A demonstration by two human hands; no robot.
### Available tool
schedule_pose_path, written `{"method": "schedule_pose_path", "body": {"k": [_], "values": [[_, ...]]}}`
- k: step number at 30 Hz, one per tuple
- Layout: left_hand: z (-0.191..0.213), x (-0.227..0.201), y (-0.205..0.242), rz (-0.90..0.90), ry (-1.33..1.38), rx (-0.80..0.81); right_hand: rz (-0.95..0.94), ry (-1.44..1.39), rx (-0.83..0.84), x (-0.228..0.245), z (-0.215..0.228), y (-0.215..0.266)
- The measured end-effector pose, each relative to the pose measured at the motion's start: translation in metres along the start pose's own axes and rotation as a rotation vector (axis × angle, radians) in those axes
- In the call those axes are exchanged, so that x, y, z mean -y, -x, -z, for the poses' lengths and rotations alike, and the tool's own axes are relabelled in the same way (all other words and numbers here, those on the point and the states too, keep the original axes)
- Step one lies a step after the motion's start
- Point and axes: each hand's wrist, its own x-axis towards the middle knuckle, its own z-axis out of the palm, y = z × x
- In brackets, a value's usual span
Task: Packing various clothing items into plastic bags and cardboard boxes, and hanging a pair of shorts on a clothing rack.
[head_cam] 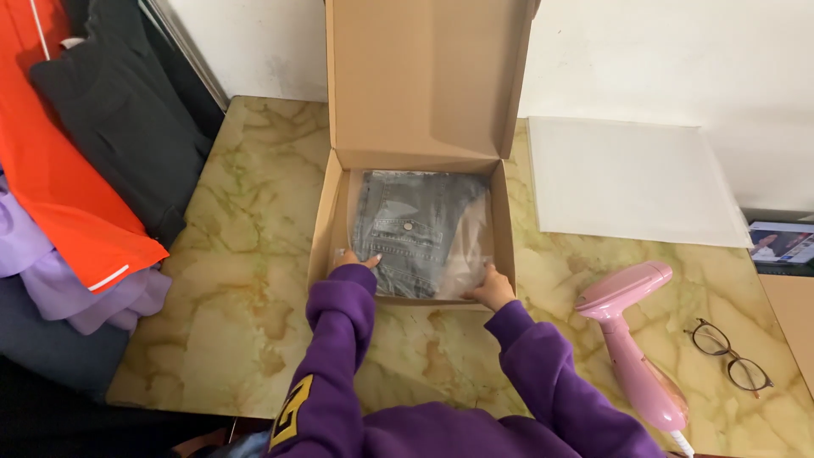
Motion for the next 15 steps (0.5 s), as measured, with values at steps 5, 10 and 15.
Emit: {"method": "schedule_pose_path", "body": {"k": [5,10,15], "values": [[0.013,-0.005,0.033,0.044,0.33,0.056,0.017,-0.101,-0.106,0.022,0.017,0.027],[0.044,-0.04,0.109,-0.016,0.643,0.103,0.096,-0.414,-0.155,0.006,0.012,0.018],[0.028,-0.014,0.085,-0.456,1.399,0.346,0.062,-1.506,0.336,0.042,0.071,0.062]]}}
